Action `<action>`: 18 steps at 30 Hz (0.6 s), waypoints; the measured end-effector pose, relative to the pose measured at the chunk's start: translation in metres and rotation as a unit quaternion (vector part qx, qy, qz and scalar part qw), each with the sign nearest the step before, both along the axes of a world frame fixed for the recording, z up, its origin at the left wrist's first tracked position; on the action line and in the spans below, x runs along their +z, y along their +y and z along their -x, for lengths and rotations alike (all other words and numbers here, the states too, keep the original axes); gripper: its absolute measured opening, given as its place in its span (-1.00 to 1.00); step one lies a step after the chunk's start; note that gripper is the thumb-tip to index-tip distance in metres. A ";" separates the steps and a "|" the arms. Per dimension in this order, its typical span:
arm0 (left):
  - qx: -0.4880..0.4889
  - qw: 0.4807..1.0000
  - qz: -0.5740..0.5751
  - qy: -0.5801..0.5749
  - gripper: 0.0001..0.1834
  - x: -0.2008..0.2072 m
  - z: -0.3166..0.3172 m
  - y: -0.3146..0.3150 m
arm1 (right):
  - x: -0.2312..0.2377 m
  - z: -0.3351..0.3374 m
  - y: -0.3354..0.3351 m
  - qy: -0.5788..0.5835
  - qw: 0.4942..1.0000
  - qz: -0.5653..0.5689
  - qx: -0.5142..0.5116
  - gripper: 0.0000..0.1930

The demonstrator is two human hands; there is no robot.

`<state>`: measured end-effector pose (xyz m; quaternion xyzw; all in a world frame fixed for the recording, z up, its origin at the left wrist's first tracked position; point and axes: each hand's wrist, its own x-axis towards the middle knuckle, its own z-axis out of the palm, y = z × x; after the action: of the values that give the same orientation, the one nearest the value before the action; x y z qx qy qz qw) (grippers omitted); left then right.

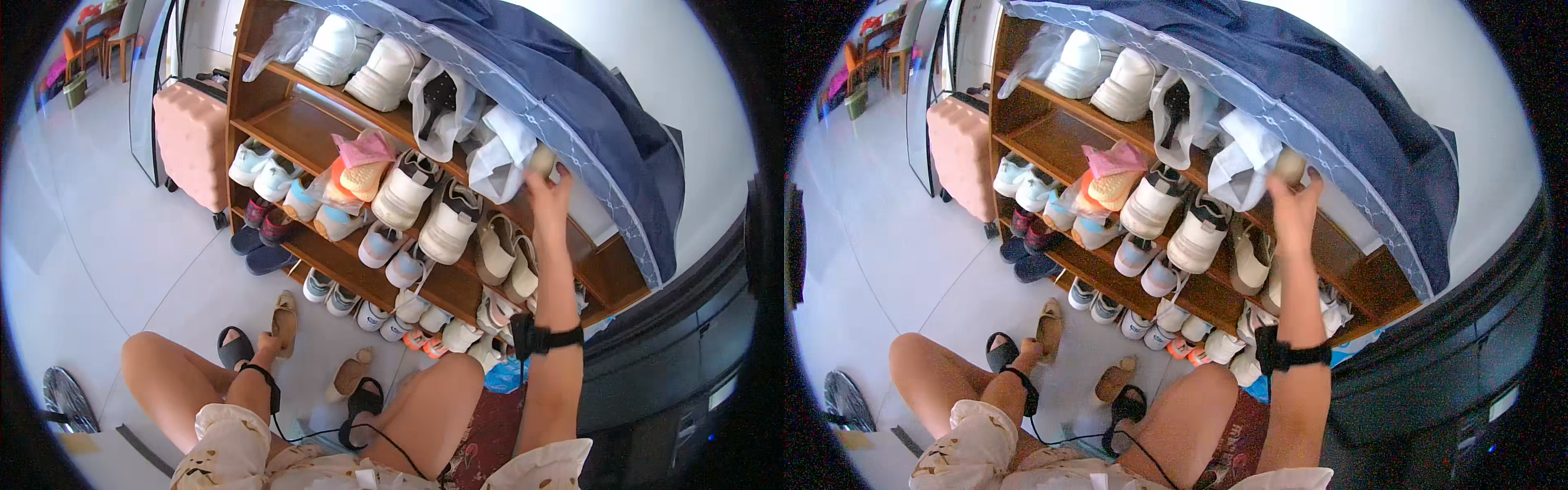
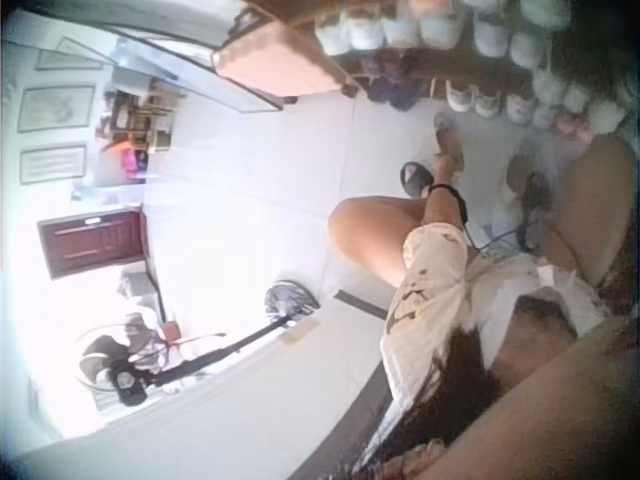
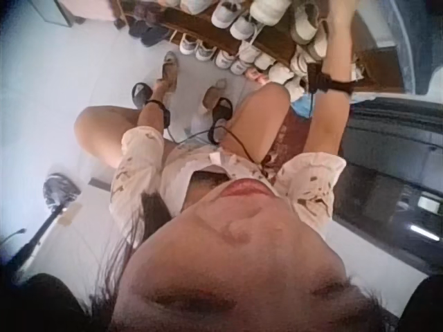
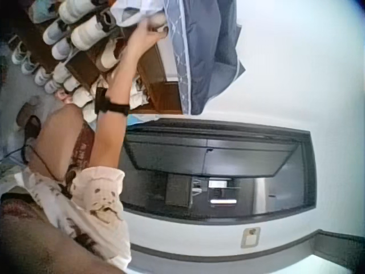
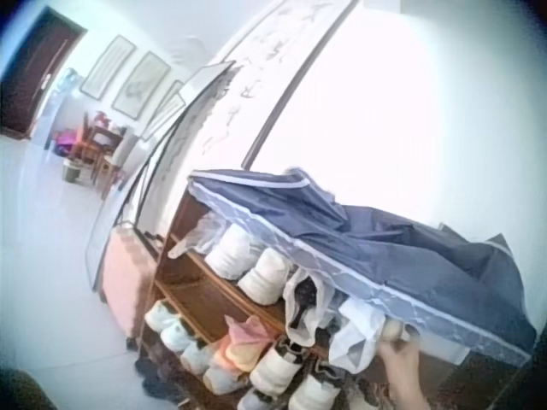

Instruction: Cleaning and organizing shoes on a wooden shoe rack.

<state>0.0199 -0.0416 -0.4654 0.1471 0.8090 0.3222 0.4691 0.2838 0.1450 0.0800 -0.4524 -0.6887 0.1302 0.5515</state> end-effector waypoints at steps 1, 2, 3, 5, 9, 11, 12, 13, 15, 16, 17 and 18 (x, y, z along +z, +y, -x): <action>-0.025 1.000 0.012 0.004 -0.66 -0.011 -0.002 0.006 | 0.010 -0.001 0.016 0.105 0.988 0.110 0.014 -0.35; -0.051 0.998 0.023 0.008 -0.69 -0.022 -0.006 0.014 | 0.016 -0.004 0.025 0.209 0.953 0.217 0.026 -0.40; 0.006 0.999 0.023 -0.041 -0.70 -0.064 -0.002 0.014 | 0.023 0.002 0.024 0.223 0.938 0.243 0.110 -0.43; 0.155 0.980 0.018 -0.120 -0.71 -0.137 0.026 -0.006 | 0.026 0.028 0.029 0.204 0.935 0.253 0.140 -0.46; 0.107 0.974 0.110 -0.168 -0.70 -0.108 -0.029 0.009 | 0.022 -0.007 0.036 0.269 0.918 0.277 0.086 -0.49; -0.054 0.993 0.054 -0.087 -0.70 -0.110 -0.024 -0.004 | 0.019 -0.014 0.028 0.445 0.848 0.272 0.088 -0.47; -0.133 0.990 0.025 -0.044 -0.70 -0.112 -0.019 -0.009 | 0.017 -0.018 0.022 0.446 0.848 0.272 0.088 -0.47; -0.213 0.977 -0.004 -0.003 -0.70 -0.114 -0.018 -0.013 | 0.014 -0.026 0.016 0.500 0.822 0.250 0.107 -0.48; -0.302 0.952 -0.030 0.030 -0.69 -0.120 -0.024 -0.019 | 0.008 -0.033 -0.013 0.558 0.796 0.198 0.124 -0.51; -0.177 0.967 -0.132 -0.126 -0.66 -0.121 -0.032 -0.018 | 0.005 -0.041 -0.029 0.556 0.801 0.193 0.108 -0.51; -0.041 0.934 -0.217 -0.279 -0.62 -0.124 -0.043 -0.019 | 0.001 -0.050 -0.044 0.549 0.812 0.164 0.111 -0.50; -0.144 0.982 -0.103 -0.061 -0.61 -0.179 0.000 -0.038 | -0.004 -0.029 -0.056 0.557 0.794 0.179 0.164 -0.49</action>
<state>0.0202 -0.0801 -0.6448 0.2899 0.7118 0.3416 0.5409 0.3127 0.0890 0.0757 -0.2721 -0.2906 0.5691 0.7194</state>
